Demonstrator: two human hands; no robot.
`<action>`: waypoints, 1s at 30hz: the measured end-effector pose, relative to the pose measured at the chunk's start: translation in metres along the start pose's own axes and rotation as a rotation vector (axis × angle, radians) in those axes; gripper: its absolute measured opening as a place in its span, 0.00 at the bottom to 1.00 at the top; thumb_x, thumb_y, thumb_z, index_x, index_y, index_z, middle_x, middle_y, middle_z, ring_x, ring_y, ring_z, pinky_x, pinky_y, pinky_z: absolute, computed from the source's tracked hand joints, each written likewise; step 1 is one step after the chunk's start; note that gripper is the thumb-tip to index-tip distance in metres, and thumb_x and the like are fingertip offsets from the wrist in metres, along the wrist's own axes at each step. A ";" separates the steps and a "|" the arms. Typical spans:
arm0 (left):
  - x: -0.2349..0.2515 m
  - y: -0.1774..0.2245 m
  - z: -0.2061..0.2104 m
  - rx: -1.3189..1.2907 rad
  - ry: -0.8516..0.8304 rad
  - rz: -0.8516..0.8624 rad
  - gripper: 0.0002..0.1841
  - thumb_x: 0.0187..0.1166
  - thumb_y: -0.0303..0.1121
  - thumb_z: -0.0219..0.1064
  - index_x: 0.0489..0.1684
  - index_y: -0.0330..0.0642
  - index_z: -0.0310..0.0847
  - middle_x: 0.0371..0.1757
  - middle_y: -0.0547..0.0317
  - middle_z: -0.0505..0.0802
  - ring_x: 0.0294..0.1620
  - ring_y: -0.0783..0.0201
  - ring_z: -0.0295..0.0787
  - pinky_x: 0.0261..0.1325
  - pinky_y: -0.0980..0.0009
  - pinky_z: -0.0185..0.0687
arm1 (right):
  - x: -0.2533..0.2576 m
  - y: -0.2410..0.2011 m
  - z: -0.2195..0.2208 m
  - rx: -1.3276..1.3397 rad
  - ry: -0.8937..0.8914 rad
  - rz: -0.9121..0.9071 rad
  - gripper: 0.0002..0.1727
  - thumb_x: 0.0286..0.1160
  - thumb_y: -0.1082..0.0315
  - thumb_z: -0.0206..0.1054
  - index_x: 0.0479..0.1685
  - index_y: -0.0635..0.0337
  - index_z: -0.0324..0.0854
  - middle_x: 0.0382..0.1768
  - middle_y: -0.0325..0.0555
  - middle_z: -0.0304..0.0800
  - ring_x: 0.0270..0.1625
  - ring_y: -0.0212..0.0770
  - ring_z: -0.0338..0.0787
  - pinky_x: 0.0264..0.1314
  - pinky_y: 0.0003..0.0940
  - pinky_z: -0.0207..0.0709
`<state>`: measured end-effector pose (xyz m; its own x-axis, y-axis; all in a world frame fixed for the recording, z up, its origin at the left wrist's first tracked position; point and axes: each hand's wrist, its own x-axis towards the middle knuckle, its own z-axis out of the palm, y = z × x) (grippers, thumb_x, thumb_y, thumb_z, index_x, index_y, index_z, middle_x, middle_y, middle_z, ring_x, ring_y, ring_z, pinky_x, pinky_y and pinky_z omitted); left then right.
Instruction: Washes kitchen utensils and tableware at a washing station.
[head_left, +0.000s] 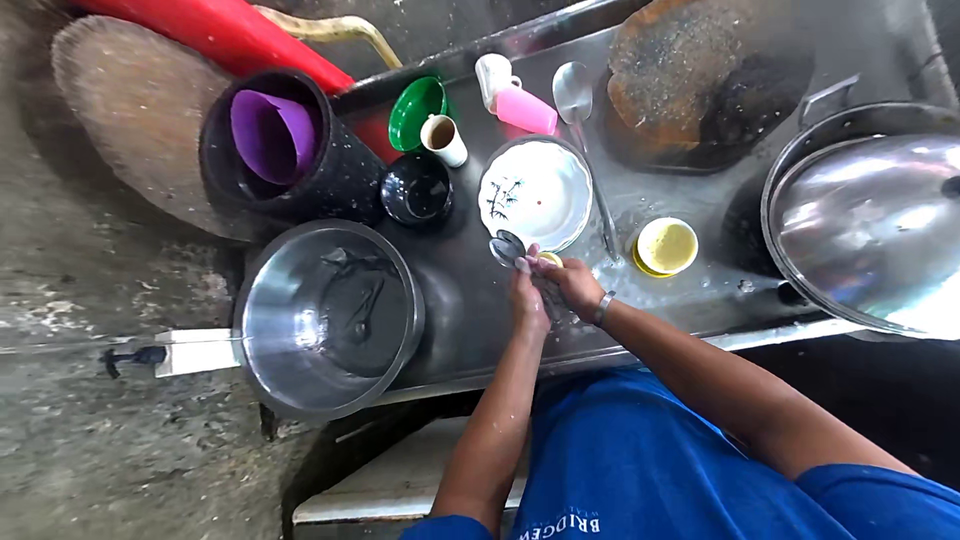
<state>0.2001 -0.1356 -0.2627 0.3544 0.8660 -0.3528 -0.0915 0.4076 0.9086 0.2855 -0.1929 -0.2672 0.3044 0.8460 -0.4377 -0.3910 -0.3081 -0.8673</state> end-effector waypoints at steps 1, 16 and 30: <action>0.003 0.004 -0.005 -0.028 0.018 -0.019 0.23 0.96 0.44 0.39 0.70 0.40 0.75 0.69 0.57 0.87 0.68 0.66 0.83 0.69 0.65 0.79 | 0.000 0.002 0.003 0.022 -0.040 0.020 0.19 0.89 0.56 0.60 0.51 0.65 0.86 0.38 0.49 0.92 0.40 0.40 0.90 0.49 0.43 0.86; 0.100 0.021 -0.050 0.459 0.165 0.048 0.20 0.93 0.34 0.48 0.76 0.32 0.69 0.61 0.45 0.89 0.56 0.57 0.90 0.58 0.59 0.88 | -0.039 0.043 -0.100 -0.064 0.273 0.249 0.19 0.89 0.57 0.62 0.57 0.66 0.83 0.41 0.50 0.92 0.40 0.38 0.92 0.48 0.38 0.87; 0.112 0.017 -0.024 0.554 0.032 -0.029 0.26 0.81 0.30 0.60 0.79 0.36 0.66 0.64 0.39 0.87 0.58 0.49 0.91 0.54 0.48 0.91 | -0.034 0.034 -0.113 -0.328 0.399 0.024 0.20 0.86 0.59 0.65 0.70 0.60 0.80 0.52 0.57 0.91 0.50 0.49 0.92 0.58 0.53 0.86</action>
<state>0.2161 -0.0253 -0.2919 0.3204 0.8687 -0.3779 0.4237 0.2254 0.8773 0.3599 -0.2811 -0.3084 0.6311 0.6252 -0.4591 -0.1286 -0.4993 -0.8568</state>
